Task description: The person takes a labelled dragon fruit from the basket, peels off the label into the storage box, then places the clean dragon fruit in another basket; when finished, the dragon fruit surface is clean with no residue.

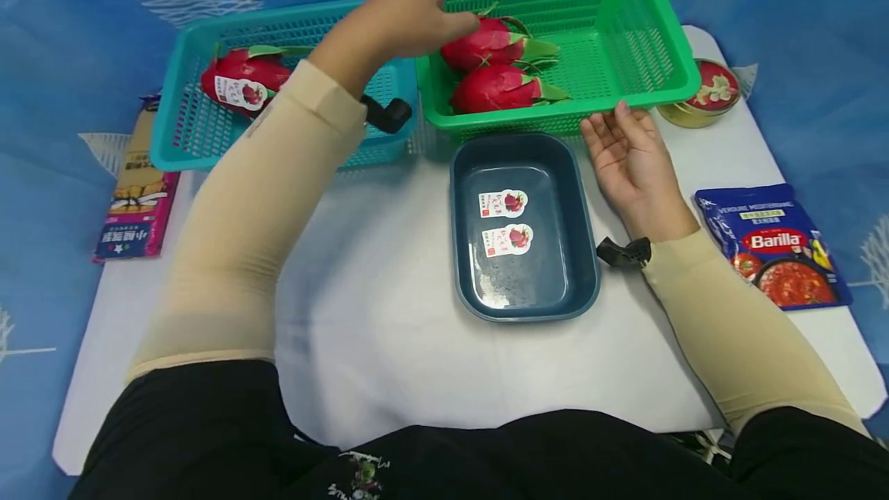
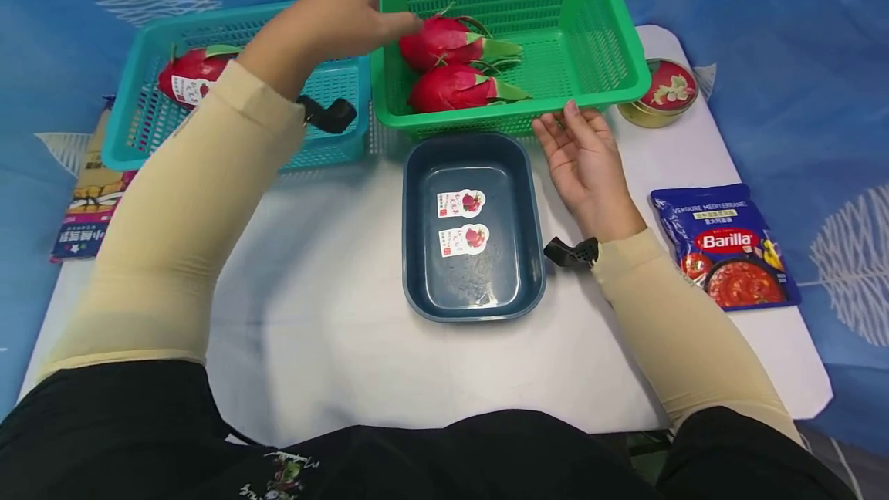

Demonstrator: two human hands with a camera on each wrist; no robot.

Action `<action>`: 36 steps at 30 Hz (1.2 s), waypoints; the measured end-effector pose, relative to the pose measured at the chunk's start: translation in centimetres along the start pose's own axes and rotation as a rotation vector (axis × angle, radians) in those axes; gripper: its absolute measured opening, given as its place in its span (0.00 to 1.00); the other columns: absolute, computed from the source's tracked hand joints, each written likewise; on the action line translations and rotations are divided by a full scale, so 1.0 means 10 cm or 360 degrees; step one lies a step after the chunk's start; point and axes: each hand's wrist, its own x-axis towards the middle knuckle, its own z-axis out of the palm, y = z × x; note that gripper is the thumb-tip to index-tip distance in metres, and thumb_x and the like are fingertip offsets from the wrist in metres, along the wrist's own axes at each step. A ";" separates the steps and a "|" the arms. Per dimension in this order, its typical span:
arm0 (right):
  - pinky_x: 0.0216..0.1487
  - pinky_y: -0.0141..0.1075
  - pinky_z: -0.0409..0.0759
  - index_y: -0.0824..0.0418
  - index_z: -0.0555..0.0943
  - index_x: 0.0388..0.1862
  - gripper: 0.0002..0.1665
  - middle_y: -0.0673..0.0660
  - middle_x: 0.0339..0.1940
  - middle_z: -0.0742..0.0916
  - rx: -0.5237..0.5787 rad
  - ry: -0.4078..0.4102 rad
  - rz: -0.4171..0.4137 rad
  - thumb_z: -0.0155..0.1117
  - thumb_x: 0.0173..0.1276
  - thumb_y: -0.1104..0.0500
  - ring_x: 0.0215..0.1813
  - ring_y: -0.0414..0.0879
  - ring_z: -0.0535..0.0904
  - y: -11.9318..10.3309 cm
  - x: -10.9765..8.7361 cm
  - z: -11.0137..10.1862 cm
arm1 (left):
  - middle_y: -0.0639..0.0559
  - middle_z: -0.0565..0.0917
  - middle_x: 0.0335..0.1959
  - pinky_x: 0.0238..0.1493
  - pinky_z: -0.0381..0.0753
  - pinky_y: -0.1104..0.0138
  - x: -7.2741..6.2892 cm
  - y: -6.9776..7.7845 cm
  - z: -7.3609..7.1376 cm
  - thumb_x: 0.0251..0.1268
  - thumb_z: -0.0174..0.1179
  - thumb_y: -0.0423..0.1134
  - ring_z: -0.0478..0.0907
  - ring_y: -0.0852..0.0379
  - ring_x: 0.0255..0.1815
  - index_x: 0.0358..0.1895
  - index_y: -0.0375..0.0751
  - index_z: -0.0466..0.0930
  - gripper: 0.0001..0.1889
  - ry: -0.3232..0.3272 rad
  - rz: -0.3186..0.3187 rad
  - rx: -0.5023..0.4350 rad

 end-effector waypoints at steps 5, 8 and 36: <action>0.55 0.48 0.86 0.70 0.71 0.45 0.09 0.68 0.40 0.82 0.0020 0.0002 -0.0006 0.63 0.75 0.72 0.42 0.58 0.84 -0.05 -0.02 -0.03 | 0.47 0.72 0.75 0.73 0.59 0.71 -0.78 -0.15 -0.04 0.79 0.62 0.44 0.61 0.60 0.77 0.76 0.39 0.71 0.28 0.0530 0.0365 -0.0079; 0.54 0.48 0.86 0.71 0.72 0.46 0.09 0.68 0.40 0.82 0.0034 -0.0010 -0.0010 0.63 0.75 0.73 0.43 0.59 0.84 -0.07 -0.02 -0.05 | 0.41 0.79 0.66 0.71 0.68 0.66 -1.21 -0.33 0.04 0.75 0.66 0.36 0.72 0.55 0.70 0.66 0.30 0.78 0.22 0.0856 0.0569 -0.0252; 0.57 0.48 0.85 0.71 0.71 0.47 0.10 0.69 0.42 0.82 0.0020 -0.0064 -0.0017 0.63 0.75 0.73 0.44 0.59 0.85 -0.08 -0.05 -0.07 | 0.43 0.70 0.56 0.63 0.80 0.58 -2.15 -1.04 1.11 0.83 0.56 0.39 0.76 0.50 0.51 0.61 0.39 0.63 0.16 0.1620 -0.0815 -0.3001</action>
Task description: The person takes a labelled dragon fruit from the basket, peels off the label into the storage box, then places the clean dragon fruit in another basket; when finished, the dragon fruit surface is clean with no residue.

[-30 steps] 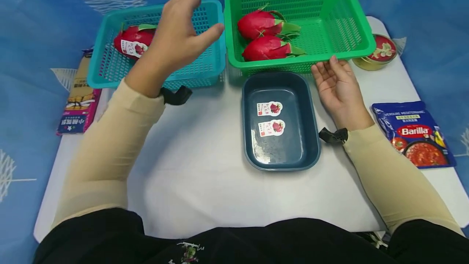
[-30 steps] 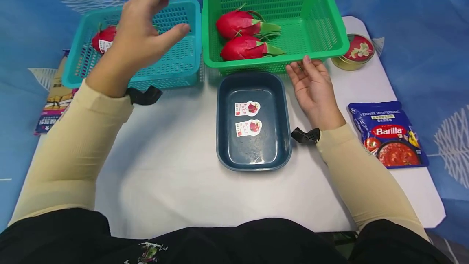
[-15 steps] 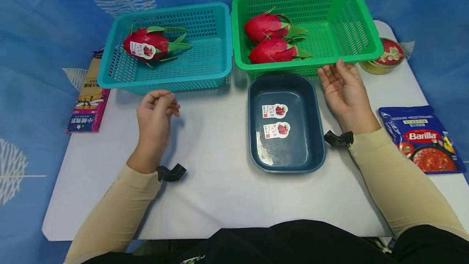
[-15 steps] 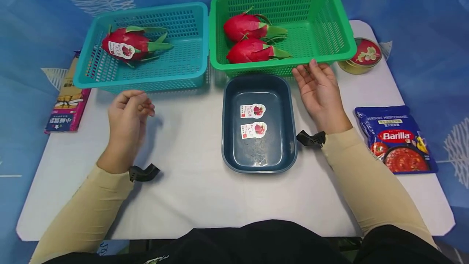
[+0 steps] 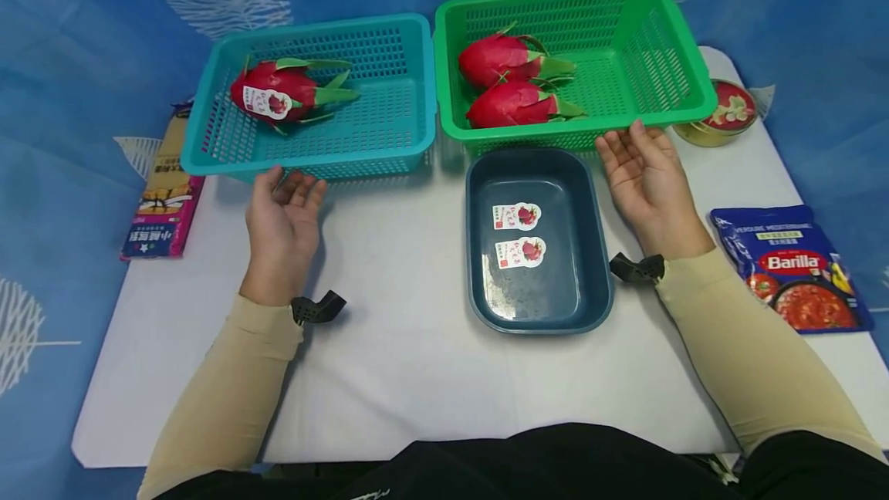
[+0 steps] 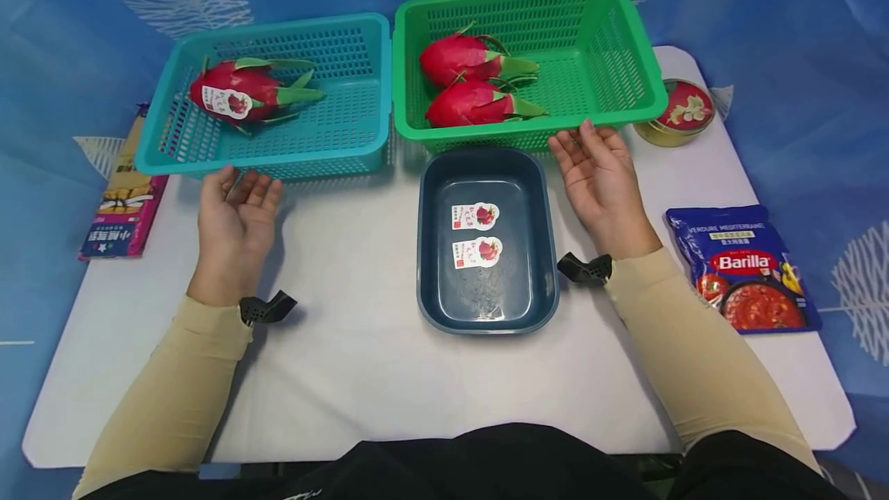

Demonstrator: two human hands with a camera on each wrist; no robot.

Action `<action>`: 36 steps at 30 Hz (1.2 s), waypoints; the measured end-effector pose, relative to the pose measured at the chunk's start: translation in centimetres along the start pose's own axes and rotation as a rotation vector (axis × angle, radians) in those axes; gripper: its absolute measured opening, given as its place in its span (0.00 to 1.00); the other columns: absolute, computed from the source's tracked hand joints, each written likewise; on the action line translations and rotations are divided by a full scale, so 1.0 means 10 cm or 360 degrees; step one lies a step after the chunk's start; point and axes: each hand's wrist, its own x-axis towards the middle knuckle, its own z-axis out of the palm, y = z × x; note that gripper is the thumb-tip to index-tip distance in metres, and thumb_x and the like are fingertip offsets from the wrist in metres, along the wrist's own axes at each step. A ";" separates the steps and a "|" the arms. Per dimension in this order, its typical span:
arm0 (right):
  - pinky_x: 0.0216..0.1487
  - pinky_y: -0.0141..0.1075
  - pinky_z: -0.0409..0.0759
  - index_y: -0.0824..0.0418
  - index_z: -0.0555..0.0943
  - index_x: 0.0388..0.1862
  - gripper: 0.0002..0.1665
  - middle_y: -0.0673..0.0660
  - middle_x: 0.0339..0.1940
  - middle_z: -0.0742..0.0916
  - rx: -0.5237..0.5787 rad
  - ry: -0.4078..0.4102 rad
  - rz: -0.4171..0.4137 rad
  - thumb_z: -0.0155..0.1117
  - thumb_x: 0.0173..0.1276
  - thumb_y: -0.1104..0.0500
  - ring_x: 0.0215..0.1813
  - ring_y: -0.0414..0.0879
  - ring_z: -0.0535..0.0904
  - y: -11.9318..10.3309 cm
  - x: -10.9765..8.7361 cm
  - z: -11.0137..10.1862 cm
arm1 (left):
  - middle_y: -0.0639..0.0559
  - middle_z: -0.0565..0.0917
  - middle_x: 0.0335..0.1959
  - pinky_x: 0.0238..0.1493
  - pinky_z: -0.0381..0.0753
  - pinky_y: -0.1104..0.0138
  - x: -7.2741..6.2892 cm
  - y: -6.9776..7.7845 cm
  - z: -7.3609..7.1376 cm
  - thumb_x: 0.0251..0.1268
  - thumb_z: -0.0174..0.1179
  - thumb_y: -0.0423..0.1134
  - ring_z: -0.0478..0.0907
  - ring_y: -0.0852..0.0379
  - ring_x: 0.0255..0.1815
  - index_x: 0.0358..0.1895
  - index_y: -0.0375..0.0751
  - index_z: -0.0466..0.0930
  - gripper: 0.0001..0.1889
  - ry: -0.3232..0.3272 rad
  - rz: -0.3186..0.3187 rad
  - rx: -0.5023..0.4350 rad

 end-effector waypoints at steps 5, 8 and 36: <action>0.58 0.47 0.85 0.71 0.71 0.48 0.10 0.69 0.42 0.82 -0.0008 -0.0002 -0.0008 0.63 0.75 0.73 0.44 0.59 0.85 0.01 0.00 0.00 | 0.40 0.71 0.54 0.65 0.79 0.54 0.06 0.02 -0.02 0.80 0.58 0.33 0.80 0.47 0.50 0.58 0.34 0.66 0.13 -0.0068 0.0072 -0.0095; 0.57 0.47 0.85 0.71 0.72 0.48 0.10 0.68 0.42 0.82 -0.0023 -0.0003 -0.0006 0.63 0.75 0.73 0.45 0.59 0.84 0.02 0.00 -0.01 | 0.38 0.73 0.50 0.64 0.80 0.55 0.09 0.01 -0.03 0.79 0.58 0.29 0.80 0.46 0.48 0.55 0.30 0.66 0.11 -0.0094 0.0149 -0.0140; 0.39 0.41 0.89 0.75 0.84 0.47 0.09 0.67 0.41 0.89 -0.0771 -0.0197 0.0445 0.58 0.81 0.69 0.38 0.54 0.86 -0.40 -0.24 0.23 | 0.35 0.75 0.41 0.62 0.80 0.59 0.13 -0.09 -0.07 0.80 0.56 0.25 0.82 0.47 0.42 0.45 0.26 0.69 0.06 -0.0203 0.0357 -0.0180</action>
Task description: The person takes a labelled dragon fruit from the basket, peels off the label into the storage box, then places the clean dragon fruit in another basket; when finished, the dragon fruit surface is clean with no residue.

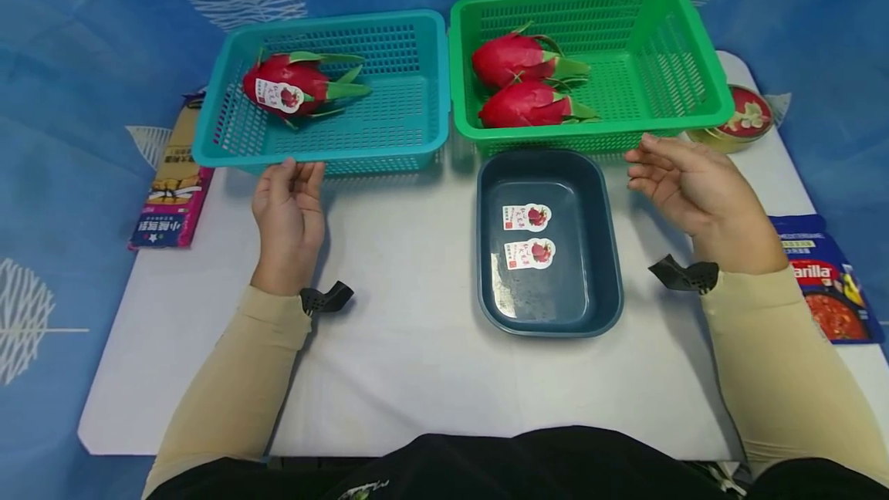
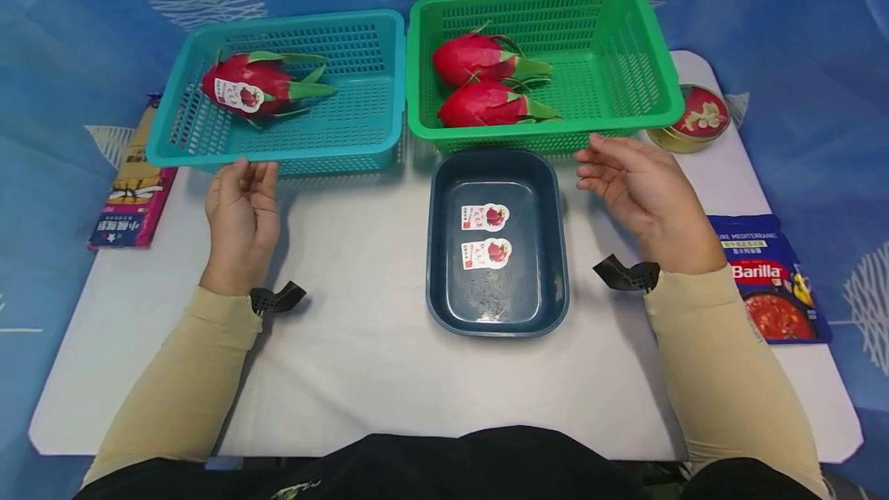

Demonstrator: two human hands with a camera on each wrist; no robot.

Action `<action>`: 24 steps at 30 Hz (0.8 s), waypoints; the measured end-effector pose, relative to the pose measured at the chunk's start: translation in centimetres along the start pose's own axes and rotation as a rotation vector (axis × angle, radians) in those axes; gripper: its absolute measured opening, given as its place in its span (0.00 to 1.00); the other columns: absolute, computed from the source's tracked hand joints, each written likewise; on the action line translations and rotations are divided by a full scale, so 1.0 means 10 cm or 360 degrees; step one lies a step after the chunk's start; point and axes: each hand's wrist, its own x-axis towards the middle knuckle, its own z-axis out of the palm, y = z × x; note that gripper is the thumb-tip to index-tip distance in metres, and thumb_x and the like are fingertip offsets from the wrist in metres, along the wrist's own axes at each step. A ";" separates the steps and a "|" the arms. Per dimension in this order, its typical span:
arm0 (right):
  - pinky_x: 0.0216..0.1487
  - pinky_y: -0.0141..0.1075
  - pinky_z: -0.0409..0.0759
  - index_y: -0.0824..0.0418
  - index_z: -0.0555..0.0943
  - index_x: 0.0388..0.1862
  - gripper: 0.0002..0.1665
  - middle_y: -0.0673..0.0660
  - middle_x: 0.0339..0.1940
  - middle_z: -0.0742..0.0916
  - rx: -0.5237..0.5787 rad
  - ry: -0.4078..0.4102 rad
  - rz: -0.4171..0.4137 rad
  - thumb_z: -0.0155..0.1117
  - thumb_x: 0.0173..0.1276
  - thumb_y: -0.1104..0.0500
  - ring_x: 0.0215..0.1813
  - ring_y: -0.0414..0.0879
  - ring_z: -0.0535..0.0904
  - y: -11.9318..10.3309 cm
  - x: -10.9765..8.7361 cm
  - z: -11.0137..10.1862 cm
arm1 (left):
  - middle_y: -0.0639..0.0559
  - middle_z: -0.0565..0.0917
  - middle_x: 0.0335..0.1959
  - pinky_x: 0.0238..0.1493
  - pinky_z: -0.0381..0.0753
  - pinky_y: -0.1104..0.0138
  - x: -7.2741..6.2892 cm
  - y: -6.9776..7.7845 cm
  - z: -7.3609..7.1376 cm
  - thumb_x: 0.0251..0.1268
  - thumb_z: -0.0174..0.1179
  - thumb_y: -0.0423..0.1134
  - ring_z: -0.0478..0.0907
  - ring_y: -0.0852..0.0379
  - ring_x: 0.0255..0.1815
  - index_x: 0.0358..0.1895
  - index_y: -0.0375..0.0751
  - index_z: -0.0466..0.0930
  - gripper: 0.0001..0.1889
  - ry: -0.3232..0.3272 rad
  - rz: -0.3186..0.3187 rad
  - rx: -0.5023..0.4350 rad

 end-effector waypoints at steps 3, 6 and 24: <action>0.36 0.41 0.88 0.76 0.84 0.45 0.10 0.67 0.39 0.89 -0.0167 -0.0115 -0.0109 0.57 0.81 0.71 0.35 0.54 0.86 -0.05 -0.04 0.17 | 0.36 0.75 0.41 0.61 0.81 0.59 0.00 0.00 0.01 0.80 0.56 0.26 0.82 0.48 0.42 0.46 0.26 0.69 0.06 0.0007 0.0001 -0.0002; 0.36 0.41 0.89 0.77 0.82 0.45 0.06 0.67 0.39 0.88 -0.0352 -0.0121 -0.0225 0.63 0.78 0.71 0.35 0.54 0.86 -0.08 -0.01 0.49 | 0.36 0.75 0.41 0.60 0.81 0.60 0.00 -0.01 0.02 0.80 0.56 0.25 0.82 0.48 0.42 0.46 0.25 0.68 0.06 0.0024 0.0001 -0.0017; 0.49 0.36 0.84 0.60 0.80 0.62 0.21 0.53 0.52 0.85 -0.2506 -0.0998 -0.0326 0.62 0.81 0.47 0.46 0.45 0.83 0.60 1.36 2.69 | 0.35 0.75 0.42 0.62 0.80 0.58 0.03 -0.04 -0.03 0.79 0.57 0.26 0.81 0.47 0.43 0.45 0.27 0.69 0.06 0.0017 0.0042 0.0041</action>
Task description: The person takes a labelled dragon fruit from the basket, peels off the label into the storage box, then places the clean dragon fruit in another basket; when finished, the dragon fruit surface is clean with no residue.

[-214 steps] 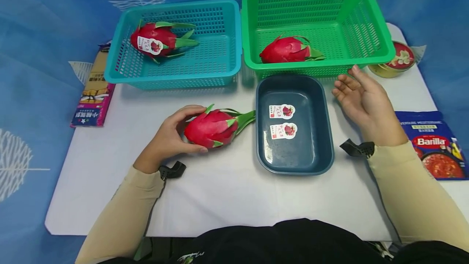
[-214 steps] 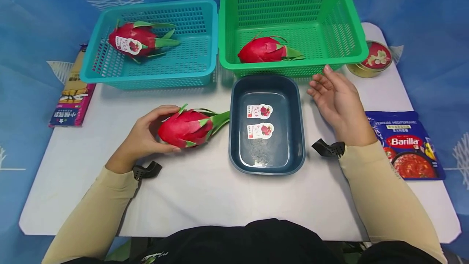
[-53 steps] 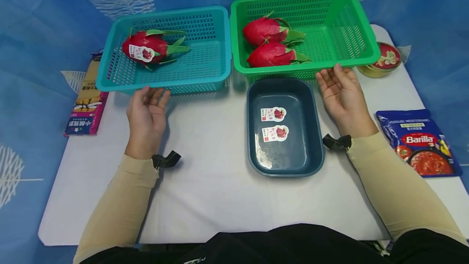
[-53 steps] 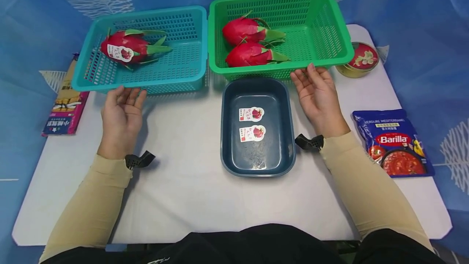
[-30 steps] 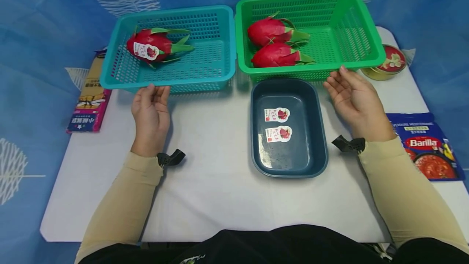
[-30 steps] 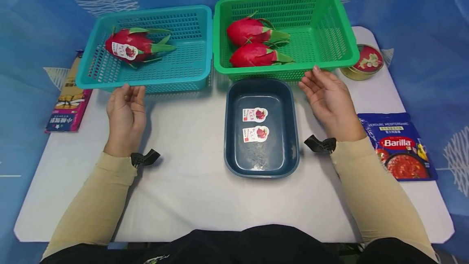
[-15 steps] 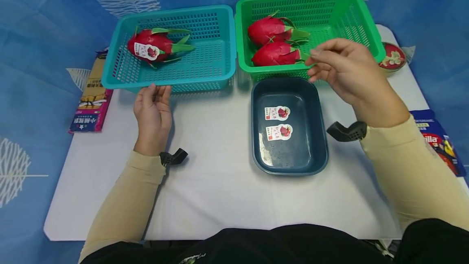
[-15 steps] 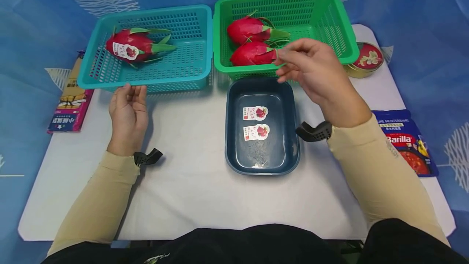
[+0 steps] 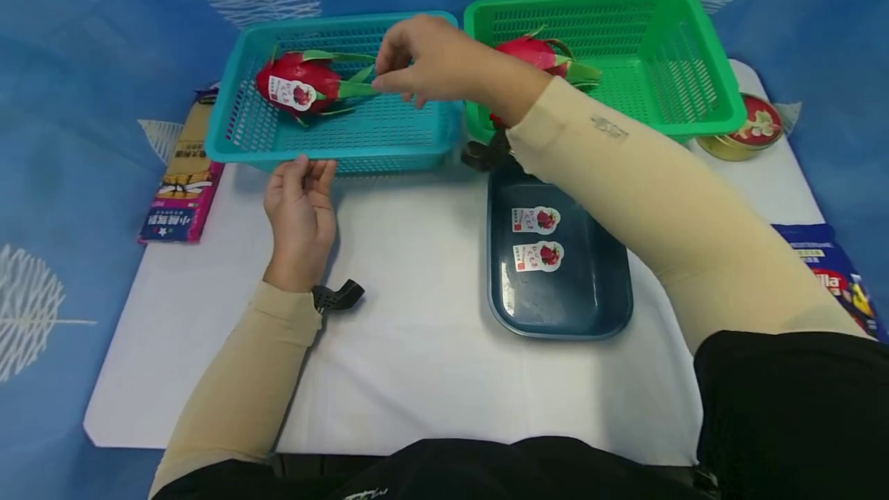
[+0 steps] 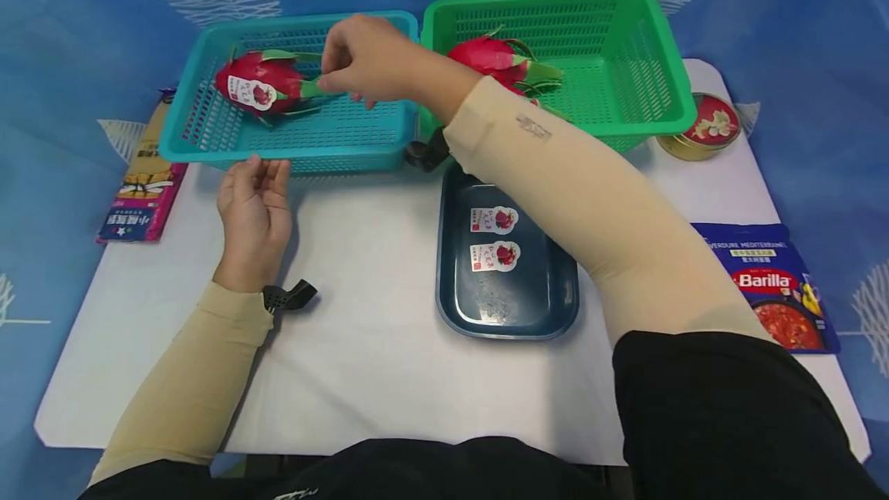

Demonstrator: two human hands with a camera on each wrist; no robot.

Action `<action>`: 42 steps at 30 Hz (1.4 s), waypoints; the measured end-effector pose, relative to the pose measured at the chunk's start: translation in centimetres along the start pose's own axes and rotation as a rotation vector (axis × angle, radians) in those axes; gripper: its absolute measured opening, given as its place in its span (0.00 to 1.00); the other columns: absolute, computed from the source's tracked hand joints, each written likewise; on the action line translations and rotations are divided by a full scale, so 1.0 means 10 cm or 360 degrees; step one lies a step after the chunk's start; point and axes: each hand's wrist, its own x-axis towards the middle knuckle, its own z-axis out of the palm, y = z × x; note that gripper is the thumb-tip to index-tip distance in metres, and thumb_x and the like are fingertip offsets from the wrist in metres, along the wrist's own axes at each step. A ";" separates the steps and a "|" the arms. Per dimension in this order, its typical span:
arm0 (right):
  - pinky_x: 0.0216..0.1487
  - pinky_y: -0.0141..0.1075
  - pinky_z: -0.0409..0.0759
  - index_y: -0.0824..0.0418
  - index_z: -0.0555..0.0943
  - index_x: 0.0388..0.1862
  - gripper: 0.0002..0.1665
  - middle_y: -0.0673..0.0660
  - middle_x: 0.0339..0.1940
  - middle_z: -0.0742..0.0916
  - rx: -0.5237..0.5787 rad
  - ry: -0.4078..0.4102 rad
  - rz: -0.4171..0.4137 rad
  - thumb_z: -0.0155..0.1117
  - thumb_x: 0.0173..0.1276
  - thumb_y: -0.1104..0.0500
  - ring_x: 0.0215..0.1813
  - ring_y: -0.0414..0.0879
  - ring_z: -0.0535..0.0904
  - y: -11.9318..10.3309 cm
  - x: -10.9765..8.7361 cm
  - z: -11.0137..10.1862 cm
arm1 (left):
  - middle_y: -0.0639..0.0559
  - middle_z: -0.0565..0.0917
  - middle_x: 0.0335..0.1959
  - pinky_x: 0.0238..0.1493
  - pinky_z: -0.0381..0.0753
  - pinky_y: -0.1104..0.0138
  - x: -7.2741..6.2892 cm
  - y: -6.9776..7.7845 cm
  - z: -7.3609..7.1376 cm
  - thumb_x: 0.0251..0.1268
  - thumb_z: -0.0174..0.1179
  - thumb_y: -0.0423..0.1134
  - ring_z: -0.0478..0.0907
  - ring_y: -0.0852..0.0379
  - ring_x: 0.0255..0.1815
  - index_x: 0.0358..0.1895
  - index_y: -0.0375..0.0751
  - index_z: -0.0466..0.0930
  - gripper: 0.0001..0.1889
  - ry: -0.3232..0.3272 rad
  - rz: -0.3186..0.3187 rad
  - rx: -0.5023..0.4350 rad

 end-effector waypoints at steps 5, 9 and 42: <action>0.51 0.34 0.82 0.60 0.77 0.69 0.26 0.54 0.61 0.83 -0.0403 -0.0236 0.0025 0.60 0.82 0.46 0.46 0.44 0.84 -0.06 0.63 0.15 | 0.34 0.76 0.41 0.62 0.80 0.57 0.00 0.01 -0.01 0.80 0.58 0.27 0.82 0.47 0.43 0.43 0.28 0.69 0.07 -0.0028 -0.0010 0.0039; 0.40 0.35 0.75 0.57 0.81 0.46 0.13 0.52 0.38 0.80 -0.0578 -0.0326 0.0089 0.59 0.83 0.49 0.29 0.41 0.71 -0.06 1.02 0.27 | 0.34 0.76 0.40 0.61 0.81 0.56 0.00 0.03 -0.02 0.79 0.58 0.26 0.82 0.47 0.42 0.42 0.29 0.69 0.07 -0.0020 -0.0006 0.0032; 0.37 0.36 0.68 0.53 0.74 0.31 0.19 0.49 0.27 0.73 -0.0469 -0.0144 0.0370 0.72 0.74 0.46 0.41 0.43 0.70 0.25 1.54 0.69 | 0.35 0.75 0.44 0.63 0.79 0.56 -0.02 0.07 0.00 0.81 0.58 0.29 0.81 0.48 0.45 0.44 0.29 0.71 0.06 0.0008 -0.0002 0.0116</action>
